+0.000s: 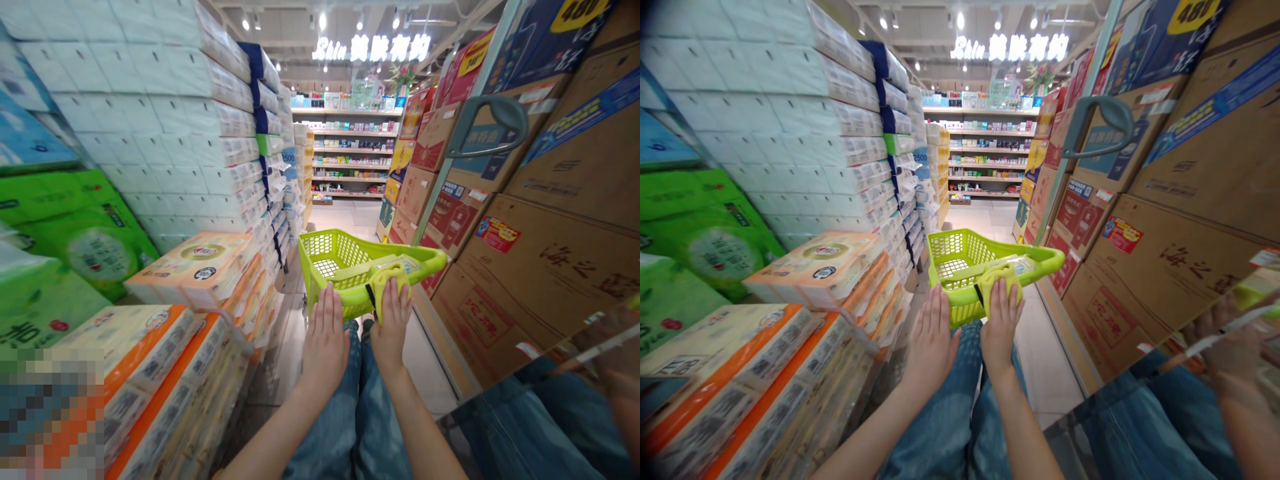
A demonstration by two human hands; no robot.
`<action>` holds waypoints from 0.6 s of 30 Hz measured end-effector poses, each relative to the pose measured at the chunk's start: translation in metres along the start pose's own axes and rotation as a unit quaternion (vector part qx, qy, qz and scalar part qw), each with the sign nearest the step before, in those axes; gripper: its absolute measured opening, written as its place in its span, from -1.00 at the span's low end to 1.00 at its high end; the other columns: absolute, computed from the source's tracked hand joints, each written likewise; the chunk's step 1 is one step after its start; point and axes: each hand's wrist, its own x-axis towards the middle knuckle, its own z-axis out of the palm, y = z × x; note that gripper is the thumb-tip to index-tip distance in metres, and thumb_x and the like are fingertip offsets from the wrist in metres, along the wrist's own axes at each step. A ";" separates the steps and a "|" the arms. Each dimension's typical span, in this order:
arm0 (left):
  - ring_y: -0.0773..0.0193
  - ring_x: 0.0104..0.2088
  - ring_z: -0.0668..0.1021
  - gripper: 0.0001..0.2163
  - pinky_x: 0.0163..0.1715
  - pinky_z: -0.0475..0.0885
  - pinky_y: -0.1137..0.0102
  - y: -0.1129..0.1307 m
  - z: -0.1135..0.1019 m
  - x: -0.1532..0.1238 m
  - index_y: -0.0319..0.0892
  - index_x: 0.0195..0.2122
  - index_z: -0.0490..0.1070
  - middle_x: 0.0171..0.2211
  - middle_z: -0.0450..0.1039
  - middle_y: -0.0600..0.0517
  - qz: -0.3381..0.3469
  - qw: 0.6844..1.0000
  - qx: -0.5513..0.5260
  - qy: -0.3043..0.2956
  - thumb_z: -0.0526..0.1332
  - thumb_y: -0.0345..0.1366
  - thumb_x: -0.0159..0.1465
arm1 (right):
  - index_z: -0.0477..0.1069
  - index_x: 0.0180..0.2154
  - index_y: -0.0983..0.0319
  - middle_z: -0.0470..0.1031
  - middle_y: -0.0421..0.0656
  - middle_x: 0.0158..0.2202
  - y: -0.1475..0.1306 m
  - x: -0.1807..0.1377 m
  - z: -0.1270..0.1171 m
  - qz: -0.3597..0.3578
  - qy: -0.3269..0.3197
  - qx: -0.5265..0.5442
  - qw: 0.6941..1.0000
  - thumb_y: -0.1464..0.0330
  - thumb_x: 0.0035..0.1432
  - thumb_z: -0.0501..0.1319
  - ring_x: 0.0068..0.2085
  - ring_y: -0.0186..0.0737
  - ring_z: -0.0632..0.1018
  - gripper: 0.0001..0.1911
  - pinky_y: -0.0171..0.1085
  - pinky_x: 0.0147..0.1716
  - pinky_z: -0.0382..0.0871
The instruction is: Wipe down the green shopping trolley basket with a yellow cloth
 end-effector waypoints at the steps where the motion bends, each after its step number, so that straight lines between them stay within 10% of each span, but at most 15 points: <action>1: -0.01 0.39 -0.01 -0.28 0.28 0.20 0.09 0.000 0.000 0.000 -0.41 0.39 -0.35 0.39 -0.11 -0.31 0.000 1.000 0.001 0.001 0.06 -0.34 0.32 | -0.32 0.40 0.20 -0.09 -0.02 0.42 -0.003 -0.002 0.002 0.013 0.006 0.009 1.000 0.60 0.13 -0.10 0.43 0.01 -0.20 -0.16 0.33 0.28 -0.09; 7: -0.03 0.39 -0.01 -0.26 0.27 0.22 0.08 -0.002 0.004 0.000 -0.42 0.39 -0.38 0.38 -0.10 -0.34 0.003 1.000 0.011 0.008 0.05 -0.41 0.30 | -0.21 0.40 0.18 0.12 -0.05 0.37 -0.009 -0.020 0.011 -0.156 -0.031 0.001 0.987 0.61 0.19 -0.05 0.42 -0.08 -0.06 -0.21 0.21 0.33 -0.07; 14: -0.02 0.39 0.03 -0.28 0.27 0.23 0.10 0.000 -0.001 0.001 -0.41 0.39 -0.36 0.39 -0.10 -0.33 0.003 1.000 0.001 0.006 0.05 -0.33 0.33 | -0.33 0.40 0.21 -0.13 -0.02 0.43 0.015 -0.010 0.013 -0.022 0.039 -0.007 0.999 0.65 0.10 -0.11 0.43 0.03 -0.18 -0.13 0.36 0.26 -0.02; 18: -0.04 0.39 0.01 -0.28 0.27 0.23 0.09 0.000 0.002 0.001 -0.43 0.39 -0.35 0.39 -0.12 -0.35 -0.002 1.000 0.000 0.011 0.05 -0.39 0.30 | -0.30 0.40 0.20 -0.14 -0.04 0.43 -0.007 -0.024 0.019 -0.068 0.010 0.011 0.998 0.59 0.18 -0.08 0.42 0.03 -0.15 -0.19 0.31 0.28 0.01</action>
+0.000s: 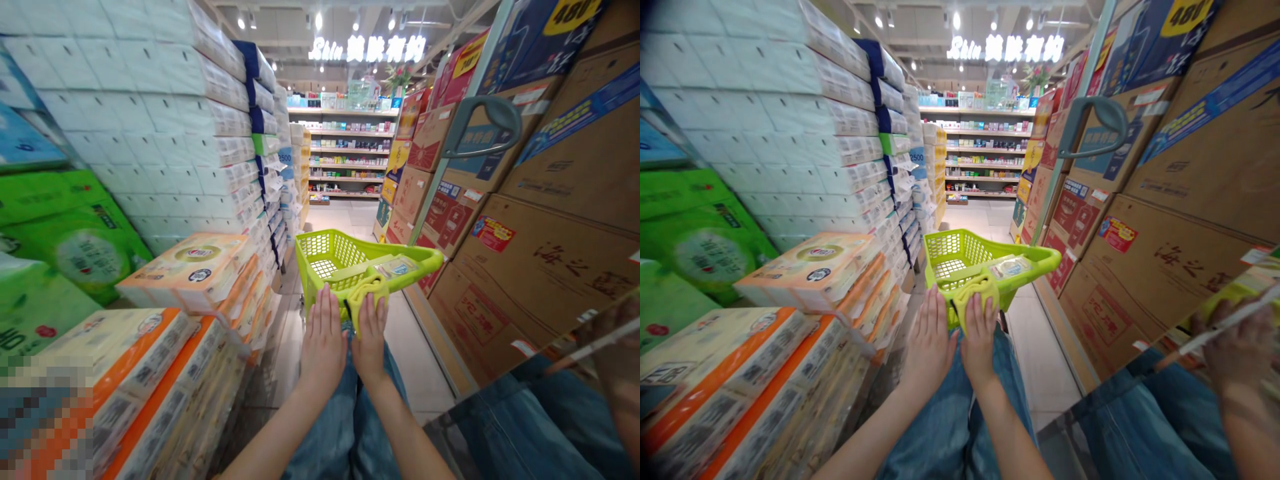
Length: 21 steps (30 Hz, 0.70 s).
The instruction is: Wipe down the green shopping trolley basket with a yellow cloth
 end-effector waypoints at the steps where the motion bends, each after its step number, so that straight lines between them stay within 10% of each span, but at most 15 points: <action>1: -0.04 0.39 0.00 -0.27 0.27 0.23 0.08 -0.001 0.001 0.000 -0.43 0.39 -0.36 0.39 -0.12 -0.35 0.001 1.000 -0.001 0.001 0.04 -0.42 0.29 | -0.27 0.40 0.20 -0.11 -0.05 0.43 -0.004 -0.003 0.002 -0.029 -0.008 -0.002 1.000 0.58 0.20 -0.05 0.42 0.02 -0.13 -0.20 0.28 0.29 0.01; 7: 0.00 0.39 0.00 -0.28 0.28 0.22 0.09 -0.005 0.004 -0.001 -0.39 0.40 -0.37 0.40 -0.13 -0.31 0.005 1.000 0.004 -0.008 0.03 -0.40 0.31 | -0.13 0.39 0.23 0.10 -0.03 0.37 0.015 -0.009 0.003 -0.101 -0.006 -0.048 0.994 0.64 0.17 -0.03 0.42 -0.05 -0.05 -0.22 0.20 0.34 -0.06; 14: -0.02 0.38 0.04 -0.26 0.27 0.23 0.09 -0.001 -0.002 0.000 -0.39 0.39 -0.41 0.39 -0.09 -0.32 0.006 1.000 -0.002 -0.009 0.05 -0.35 0.33 | -0.29 0.40 0.21 -0.03 0.00 0.41 0.055 0.012 -0.018 0.011 0.017 -0.048 0.999 0.69 0.04 -0.10 0.42 -0.01 -0.11 -0.09 0.29 0.28 0.01; 21: -0.04 0.39 0.00 -0.24 0.26 0.24 0.07 0.000 0.001 0.001 -0.42 0.39 -0.42 0.39 -0.13 -0.36 -0.007 1.000 0.005 -0.008 0.07 -0.36 0.31 | -0.22 0.40 0.15 0.06 -0.08 0.39 -0.008 0.033 -0.034 0.038 -0.085 -0.001 0.996 0.62 0.07 -0.07 0.42 -0.03 -0.10 -0.12 0.21 0.32 -0.08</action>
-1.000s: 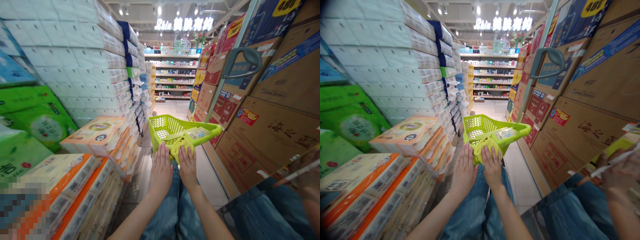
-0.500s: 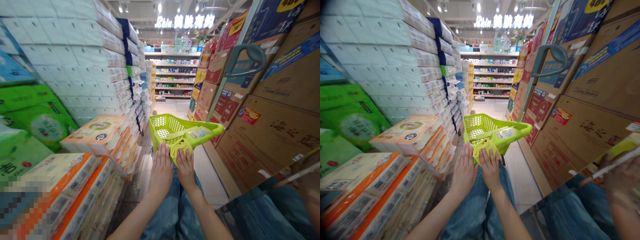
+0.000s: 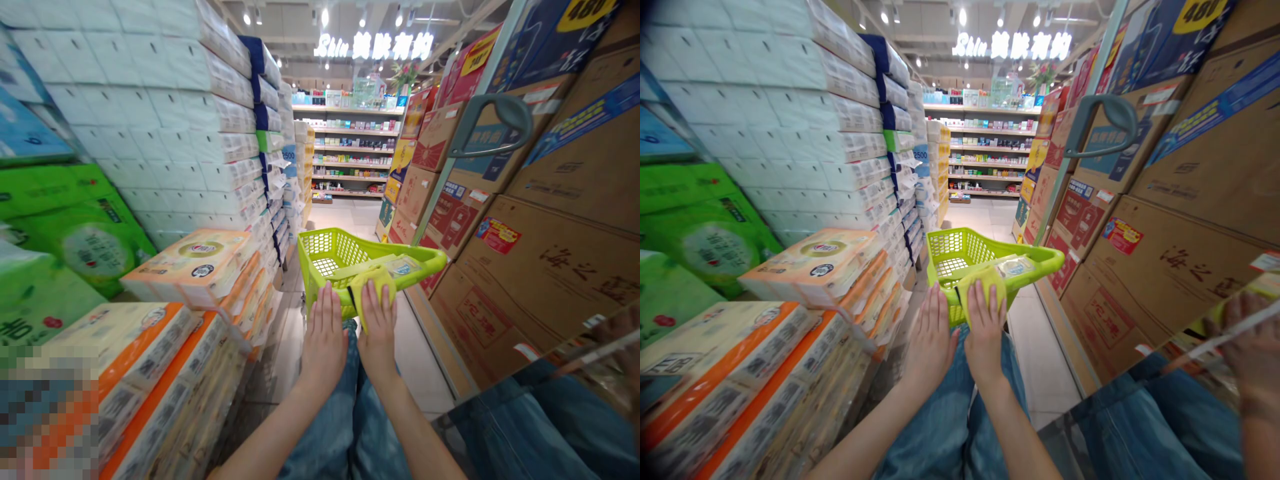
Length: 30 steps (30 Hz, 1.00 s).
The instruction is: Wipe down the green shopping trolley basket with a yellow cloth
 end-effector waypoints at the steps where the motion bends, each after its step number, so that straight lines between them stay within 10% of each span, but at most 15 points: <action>1: -0.03 0.39 -0.01 -0.24 0.27 0.23 0.08 -0.001 0.000 0.000 -0.43 0.39 -0.40 0.39 -0.14 -0.35 0.000 1.000 0.003 -0.002 0.08 -0.37 0.30 | -0.19 0.40 0.15 0.10 -0.10 0.37 -0.011 0.001 -0.003 -0.015 -0.023 -0.001 1.000 0.61 0.08 -0.07 0.42 -0.05 -0.07 -0.14 0.17 0.33 -0.09; 6: -0.01 0.40 -0.04 -0.25 0.31 0.17 0.10 -0.002 0.001 -0.001 -0.43 0.39 -0.31 0.40 -0.15 -0.31 0.004 1.000 0.014 -0.012 0.09 -0.37 0.27 | -0.02 0.36 0.20 0.13 -0.15 0.37 -0.030 0.009 -0.020 -0.042 -0.090 -0.010 0.995 0.60 0.13 -0.04 0.42 -0.12 -0.03 -0.24 0.02 0.35 -0.15; 17: -0.01 0.39 -0.01 -0.25 0.28 0.21 0.08 0.001 -0.005 -0.001 -0.41 0.39 -0.40 0.39 -0.12 -0.34 0.015 1.000 -0.011 -0.012 0.07 -0.36 0.32 | 0.33 0.17 0.06 0.41 -0.22 0.20 0.025 0.055 -0.048 -0.028 -0.108 -0.081 0.990 0.68 0.00 0.00 0.34 -0.10 0.20 -0.27 0.17 0.30 -0.13; 30: 0.02 0.40 -0.02 -0.26 0.29 0.20 0.09 -0.005 0.003 -0.002 -0.40 0.39 -0.39 0.39 -0.12 -0.30 0.006 1.000 0.006 0.009 0.03 -0.41 0.28 | 0.28 0.21 0.14 0.38 -0.18 0.23 -0.042 0.040 -0.034 -0.010 -0.126 -0.004 0.992 0.66 0.01 -0.01 0.32 -0.16 0.23 -0.27 0.00 0.31 -0.11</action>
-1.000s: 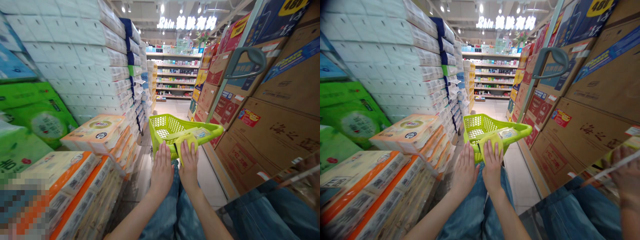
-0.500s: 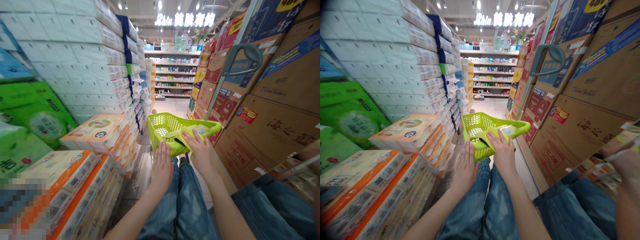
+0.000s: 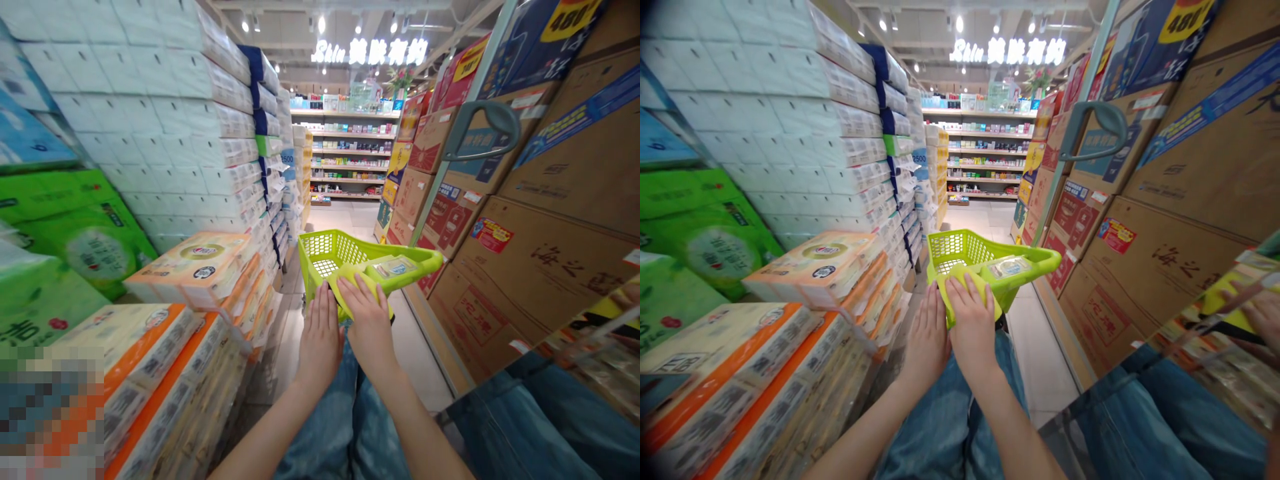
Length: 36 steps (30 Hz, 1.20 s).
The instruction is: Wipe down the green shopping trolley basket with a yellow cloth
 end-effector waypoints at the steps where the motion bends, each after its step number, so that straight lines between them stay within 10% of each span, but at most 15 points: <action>1: 0.02 0.40 -0.03 -0.25 0.29 0.20 0.09 0.000 -0.001 0.000 -0.41 0.39 -0.39 0.39 -0.13 -0.30 0.003 1.000 0.004 -0.006 0.05 -0.39 0.29 | 0.26 0.23 0.13 0.36 -0.19 0.24 0.003 -0.001 0.000 -0.005 0.002 0.001 1.000 0.67 0.00 -0.01 0.33 -0.18 0.21 -0.24 0.00 0.31 -0.13; 11: 0.02 0.40 -0.02 -0.26 0.28 0.21 0.10 0.005 -0.008 0.001 -0.39 0.39 -0.40 0.40 -0.15 -0.30 0.014 1.000 -0.011 -0.010 0.06 -0.37 0.33 | 0.06 0.33 0.09 0.30 -0.19 0.28 0.073 -0.007 -0.008 0.059 0.090 -0.093 0.990 0.69 -0.13 -0.02 0.36 -0.14 0.16 -0.05 0.16 0.33 -0.14; 21: -0.04 0.39 0.01 -0.32 0.28 0.22 0.10 -0.004 0.000 -0.001 -0.42 0.38 -0.14 0.39 -0.11 -0.31 0.027 0.999 0.016 -0.014 0.10 -0.41 0.26 | -0.08 0.38 0.21 0.22 -0.09 0.32 0.005 -0.033 0.034 -0.070 0.062 0.027 0.995 0.61 0.12 -0.08 0.40 -0.14 0.03 -0.21 0.07 0.36 -0.13; 30: 0.03 0.39 0.00 -0.31 0.29 0.19 0.13 0.003 -0.007 0.002 -0.41 0.39 -0.30 0.39 -0.10 -0.30 0.011 1.000 -0.005 -0.018 0.05 -0.38 0.32 | -0.25 0.40 0.19 0.05 -0.03 0.39 0.096 -0.036 0.044 -0.013 0.165 -0.007 0.986 0.67 0.04 -0.09 0.42 -0.04 -0.09 -0.09 0.28 0.31 -0.09; 36: -0.02 0.39 0.01 -0.29 0.27 0.24 0.11 0.005 -0.003 0.001 -0.46 0.39 -0.31 0.39 -0.13 -0.33 0.010 1.000 0.003 -0.006 0.06 -0.39 0.31 | -0.25 0.40 0.12 -0.12 -0.15 0.44 0.043 -0.037 0.054 0.056 0.182 0.113 0.975 0.62 0.07 -0.10 0.43 -0.02 -0.18 -0.12 0.31 0.31 -0.08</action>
